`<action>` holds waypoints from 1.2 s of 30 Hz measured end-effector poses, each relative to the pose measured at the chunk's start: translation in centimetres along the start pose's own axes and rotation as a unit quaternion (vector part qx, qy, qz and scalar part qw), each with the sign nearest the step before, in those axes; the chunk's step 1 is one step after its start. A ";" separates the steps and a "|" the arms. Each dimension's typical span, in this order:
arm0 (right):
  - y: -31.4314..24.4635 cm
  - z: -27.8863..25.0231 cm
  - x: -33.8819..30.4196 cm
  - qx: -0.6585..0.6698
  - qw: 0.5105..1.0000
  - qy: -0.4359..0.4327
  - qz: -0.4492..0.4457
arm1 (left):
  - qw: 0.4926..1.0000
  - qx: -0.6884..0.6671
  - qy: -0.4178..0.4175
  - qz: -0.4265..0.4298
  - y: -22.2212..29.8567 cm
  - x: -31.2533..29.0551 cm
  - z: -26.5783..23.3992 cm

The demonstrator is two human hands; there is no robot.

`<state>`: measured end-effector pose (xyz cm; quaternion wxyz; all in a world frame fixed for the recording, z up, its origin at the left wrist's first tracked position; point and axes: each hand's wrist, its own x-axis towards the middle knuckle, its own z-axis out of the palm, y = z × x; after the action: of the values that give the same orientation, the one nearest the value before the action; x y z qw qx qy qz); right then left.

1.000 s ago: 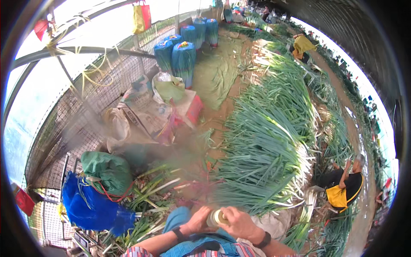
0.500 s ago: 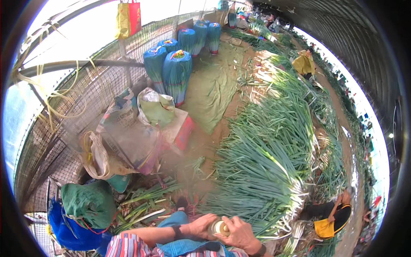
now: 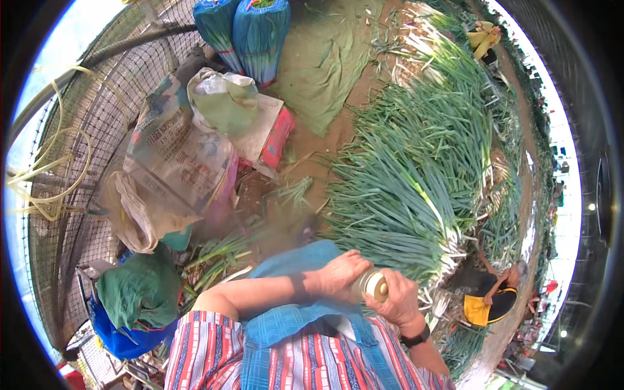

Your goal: The person fills a container with water, gathers a bundle of green onions from the ground, ties them together with a red strap, places them in a red bag, and سپس uses a saw to trim the ends.

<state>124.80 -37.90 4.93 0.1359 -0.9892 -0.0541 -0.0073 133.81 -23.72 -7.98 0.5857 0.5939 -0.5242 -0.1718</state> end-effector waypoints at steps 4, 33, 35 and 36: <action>3.3 0.8 6.9 0.040 0.999 -0.007 -0.026 | 0.998 0.041 0.027 -0.048 -2.5 2.1 -3.7; 38.3 2.5 35.5 0.021 0.876 -0.012 0.481 | 0.763 0.048 -0.293 -0.574 -39.2 25.7 -38.3; 40.1 3.0 36.1 0.008 0.830 -0.023 0.557 | 0.799 0.118 -0.393 -0.439 -45.1 23.8 -39.6; 41.0 3.0 36.1 0.013 0.826 -0.024 0.563 | 0.805 0.140 -0.427 -0.388 -47.6 24.3 -40.4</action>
<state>165.18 -72.56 -7.94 0.1275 -0.8461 0.5089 0.0946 196.38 -34.12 -29.39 0.0978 0.6902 -0.4653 -0.5454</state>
